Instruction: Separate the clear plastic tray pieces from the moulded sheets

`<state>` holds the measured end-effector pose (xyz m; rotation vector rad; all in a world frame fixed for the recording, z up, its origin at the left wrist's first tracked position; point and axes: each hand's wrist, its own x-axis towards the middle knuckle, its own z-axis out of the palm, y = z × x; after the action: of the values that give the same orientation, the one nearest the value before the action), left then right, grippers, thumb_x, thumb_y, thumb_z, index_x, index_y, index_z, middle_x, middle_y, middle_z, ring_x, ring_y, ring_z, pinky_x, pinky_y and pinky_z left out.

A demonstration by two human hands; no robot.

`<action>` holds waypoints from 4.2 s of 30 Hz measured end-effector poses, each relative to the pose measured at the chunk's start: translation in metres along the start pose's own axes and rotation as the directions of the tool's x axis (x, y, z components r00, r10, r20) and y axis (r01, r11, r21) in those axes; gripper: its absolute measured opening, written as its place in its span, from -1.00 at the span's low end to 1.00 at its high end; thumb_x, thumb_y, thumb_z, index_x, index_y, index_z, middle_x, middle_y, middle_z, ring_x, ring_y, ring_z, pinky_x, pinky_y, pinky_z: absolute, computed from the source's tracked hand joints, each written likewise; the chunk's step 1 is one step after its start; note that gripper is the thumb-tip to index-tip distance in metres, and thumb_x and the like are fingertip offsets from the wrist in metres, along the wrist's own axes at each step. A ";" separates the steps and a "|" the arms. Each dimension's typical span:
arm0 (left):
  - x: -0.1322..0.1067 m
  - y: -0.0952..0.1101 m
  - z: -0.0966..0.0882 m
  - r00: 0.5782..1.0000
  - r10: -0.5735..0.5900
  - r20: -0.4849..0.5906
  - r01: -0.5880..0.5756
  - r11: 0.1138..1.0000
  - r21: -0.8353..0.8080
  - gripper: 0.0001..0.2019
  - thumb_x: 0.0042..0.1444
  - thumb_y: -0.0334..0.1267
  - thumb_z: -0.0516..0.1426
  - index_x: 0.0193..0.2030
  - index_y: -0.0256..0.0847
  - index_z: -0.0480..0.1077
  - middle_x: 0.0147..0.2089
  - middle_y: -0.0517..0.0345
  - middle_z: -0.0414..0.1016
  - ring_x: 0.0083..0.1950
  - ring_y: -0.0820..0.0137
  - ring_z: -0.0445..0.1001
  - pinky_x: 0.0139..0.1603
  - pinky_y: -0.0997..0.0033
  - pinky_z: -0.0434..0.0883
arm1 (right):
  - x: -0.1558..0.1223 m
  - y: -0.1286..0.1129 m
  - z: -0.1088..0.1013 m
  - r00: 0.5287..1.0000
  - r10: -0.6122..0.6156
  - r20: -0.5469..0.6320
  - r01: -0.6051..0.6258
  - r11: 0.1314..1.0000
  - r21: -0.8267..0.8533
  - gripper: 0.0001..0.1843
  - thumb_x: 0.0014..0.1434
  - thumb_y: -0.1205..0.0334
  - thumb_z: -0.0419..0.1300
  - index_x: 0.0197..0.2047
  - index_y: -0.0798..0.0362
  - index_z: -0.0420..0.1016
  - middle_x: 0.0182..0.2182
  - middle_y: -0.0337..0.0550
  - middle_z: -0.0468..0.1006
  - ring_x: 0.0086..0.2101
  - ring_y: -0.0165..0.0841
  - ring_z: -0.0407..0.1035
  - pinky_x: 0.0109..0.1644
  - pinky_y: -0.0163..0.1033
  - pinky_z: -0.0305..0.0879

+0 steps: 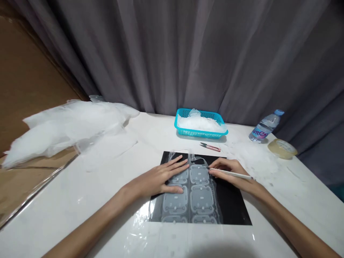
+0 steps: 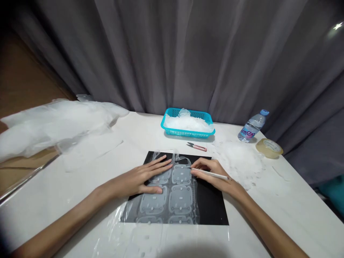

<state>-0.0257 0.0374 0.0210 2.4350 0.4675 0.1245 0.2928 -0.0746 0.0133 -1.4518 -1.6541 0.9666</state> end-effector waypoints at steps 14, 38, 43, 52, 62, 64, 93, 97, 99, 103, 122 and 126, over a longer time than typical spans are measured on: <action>0.030 0.060 0.061 0.980 -0.061 -0.191 0.060 0.998 -0.011 -0.28 0.38 0.17 0.12 0.54 -0.14 0.14 0.55 -0.13 0.21 0.53 -0.06 0.20 0.53 -0.13 0.10 | -0.018 -0.008 0.014 0.943 -0.263 0.203 0.291 0.949 -0.125 -0.83 0.44 0.10 0.21 -0.11 -0.05 0.59 -0.14 -0.14 0.63 -0.07 -0.25 0.51 0.09 -0.11 0.45; 0.034 0.046 0.062 0.976 -0.023 -0.215 0.052 0.990 0.131 -0.40 0.45 0.06 0.09 0.50 -0.16 0.20 0.51 -0.04 0.31 0.50 0.13 0.31 0.49 0.05 0.26 | -0.018 -0.003 0.028 0.784 -0.579 0.226 0.609 0.644 -0.462 -0.90 0.49 0.29 0.11 -0.03 0.06 0.45 -0.21 -0.05 0.62 -0.18 -0.24 0.50 -0.05 -0.12 0.47; 0.034 0.044 0.062 0.977 -0.006 -0.213 0.037 0.989 0.145 -0.39 0.44 0.09 0.09 0.50 -0.15 0.20 0.49 -0.05 0.33 0.48 0.12 0.33 0.48 0.04 0.27 | -0.020 -0.008 0.025 0.802 -0.546 0.240 0.589 0.661 -0.465 -0.89 0.50 0.30 0.08 -0.10 0.06 0.42 -0.24 -0.05 0.61 -0.21 -0.26 0.48 -0.09 -0.15 0.46; 0.034 0.044 0.062 0.977 0.005 -0.214 0.022 0.992 0.125 -0.39 0.45 0.10 0.08 0.50 -0.14 0.21 0.49 -0.04 0.33 0.49 0.12 0.32 0.48 0.02 0.27 | -0.027 -0.013 0.017 0.825 -0.507 0.248 0.558 0.667 -0.493 -0.91 0.50 0.32 0.11 -0.11 0.07 0.42 -0.23 -0.03 0.61 -0.20 -0.27 0.50 -0.12 -0.18 0.46; 0.032 0.046 0.064 0.968 -0.020 -0.249 0.036 0.998 0.058 -0.38 0.44 0.08 0.09 0.51 -0.10 0.08 0.52 -0.10 0.22 0.55 0.12 0.18 0.51 -0.01 0.24 | -0.019 0.003 0.035 0.726 -0.647 0.231 0.583 0.402 -0.706 -0.77 0.47 0.27 0.14 0.12 0.18 0.45 -0.14 0.06 0.63 -0.17 -0.21 0.53 -0.07 -0.12 0.56; 0.032 0.044 0.065 0.958 -0.030 -0.286 0.046 0.998 0.047 -0.32 0.41 0.10 0.12 0.52 -0.11 0.02 0.55 -0.15 0.11 0.58 0.09 0.10 0.52 -0.03 0.24 | -0.018 0.003 0.034 0.708 -0.655 0.262 0.598 0.360 -0.716 -0.81 0.46 0.30 0.15 0.07 0.18 0.48 -0.20 0.03 0.62 -0.23 -0.22 0.52 -0.13 -0.14 0.55; 0.028 0.044 0.056 0.912 -0.173 -0.372 0.023 0.927 -0.375 0.07 0.14 0.13 0.37 0.60 0.01 -0.18 0.61 -0.20 -0.03 0.58 -0.04 0.08 0.51 -0.17 0.22 | 0.021 -0.048 -0.064 0.972 -0.197 -0.128 0.173 0.968 -0.180 -0.73 0.35 0.02 0.26 -0.23 0.04 0.63 -0.32 -0.14 0.59 -0.35 -0.31 0.45 -0.27 -0.21 0.38; 0.028 0.051 0.050 0.930 -0.219 -0.296 -0.054 0.715 -0.697 -0.14 0.09 -0.03 0.44 0.47 -0.07 0.21 0.37 -0.14 0.44 0.36 0.04 0.45 0.37 -0.03 0.42 | 0.016 -0.068 -0.030 0.961 -0.119 0.249 0.126 0.992 -0.010 -0.73 0.38 0.05 0.26 -0.12 0.06 0.68 -0.41 -0.18 0.59 -0.38 -0.35 0.47 -0.23 -0.23 0.39; 0.027 0.056 0.047 0.959 -0.220 -0.178 -0.014 0.591 -0.806 -0.54 0.23 -0.04 0.35 0.19 -0.20 0.50 0.07 -0.07 0.66 0.08 0.14 0.64 0.17 0.08 0.56 | 0.018 -0.069 -0.018 0.950 -0.091 0.298 0.074 0.995 0.070 -0.71 0.37 0.04 0.27 -0.08 0.07 0.69 -0.48 -0.22 0.57 -0.41 -0.37 0.46 -0.29 -0.26 0.37; 0.026 0.064 0.042 0.966 -0.239 -0.094 0.018 0.427 -0.904 -0.72 0.32 -0.10 0.28 -0.01 -0.27 0.61 -0.08 -0.02 0.72 -0.09 0.23 0.70 -0.03 0.22 0.64 | 0.022 -0.058 -0.016 0.960 -0.054 0.273 -0.031 0.954 0.297 -0.63 0.29 0.04 0.35 0.07 0.08 0.63 -0.45 -0.28 0.51 -0.48 -0.43 0.42 -0.39 -0.29 0.41; 0.023 0.070 0.039 0.969 -0.245 -0.036 0.032 0.269 -0.963 -0.62 0.41 -0.03 0.18 0.14 -0.25 0.61 0.04 -0.11 0.71 0.07 0.09 0.68 0.18 -0.02 0.60 | 0.014 -0.060 -0.002 0.989 -0.094 0.112 0.101 0.994 -0.051 -0.75 0.35 0.07 0.28 -0.29 0.03 0.64 -0.33 -0.20 0.61 -0.30 -0.34 0.44 -0.20 -0.27 0.34; 0.023 0.069 0.039 0.976 -0.217 -0.016 0.031 0.209 -0.977 -0.47 0.40 0.14 0.11 0.11 -0.32 0.60 0.03 -0.18 0.70 0.09 0.02 0.67 0.18 -0.05 0.59 | 0.015 -0.058 -0.002 0.987 -0.063 0.149 0.062 0.998 0.014 -0.74 0.35 0.05 0.28 -0.27 0.05 0.65 -0.35 -0.19 0.60 -0.34 -0.37 0.43 -0.27 -0.29 0.32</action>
<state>0.0240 -0.0275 0.0324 1.0620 0.4406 0.4074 0.2669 -0.0644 0.0669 -1.3404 -1.7891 1.0687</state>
